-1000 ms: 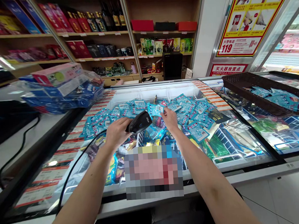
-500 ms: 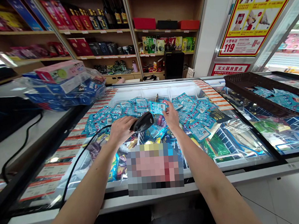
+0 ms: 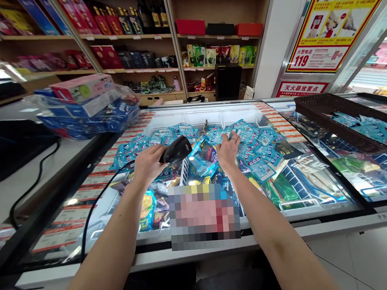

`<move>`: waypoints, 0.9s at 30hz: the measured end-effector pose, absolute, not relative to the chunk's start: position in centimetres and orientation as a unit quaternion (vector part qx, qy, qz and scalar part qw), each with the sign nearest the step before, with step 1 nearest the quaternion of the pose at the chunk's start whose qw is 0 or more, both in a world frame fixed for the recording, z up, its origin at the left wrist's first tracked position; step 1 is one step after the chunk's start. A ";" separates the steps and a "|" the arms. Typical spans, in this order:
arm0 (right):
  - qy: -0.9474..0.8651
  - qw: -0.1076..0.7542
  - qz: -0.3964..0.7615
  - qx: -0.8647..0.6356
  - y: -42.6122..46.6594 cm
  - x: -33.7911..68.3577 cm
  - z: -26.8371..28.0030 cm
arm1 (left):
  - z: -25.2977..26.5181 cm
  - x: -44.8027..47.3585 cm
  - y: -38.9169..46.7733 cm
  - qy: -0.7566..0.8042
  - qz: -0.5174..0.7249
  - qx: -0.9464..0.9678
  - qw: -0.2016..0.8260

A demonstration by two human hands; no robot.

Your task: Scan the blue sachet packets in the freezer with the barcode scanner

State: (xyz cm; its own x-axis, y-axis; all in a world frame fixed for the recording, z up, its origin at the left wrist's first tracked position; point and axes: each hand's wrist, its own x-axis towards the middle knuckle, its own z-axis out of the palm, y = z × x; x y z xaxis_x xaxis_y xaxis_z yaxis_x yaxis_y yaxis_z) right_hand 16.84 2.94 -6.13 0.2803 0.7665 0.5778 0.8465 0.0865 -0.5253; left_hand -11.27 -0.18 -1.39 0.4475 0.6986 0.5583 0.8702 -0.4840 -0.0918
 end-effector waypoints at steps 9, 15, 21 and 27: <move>-0.762 0.357 -0.035 -0.539 2.2 16.2 -5.4 | -1.3 -12.7 -0.2 -0.524 -0.255 -0.787 0.202; -0.891 0.270 0.037 -0.362 1.6 14.9 -5.0 | -1.0 -13.5 -0.4 -0.569 -0.280 -0.747 0.202; -0.905 0.246 0.060 -0.343 0.9 12.8 -3.7 | -1.1 -14.4 -0.2 -0.593 -0.300 -0.717 0.212; -0.955 0.194 0.077 -0.209 -0.6 9.2 -2.4 | -1.2 -14.9 -0.2 -0.614 -0.318 -0.695 0.199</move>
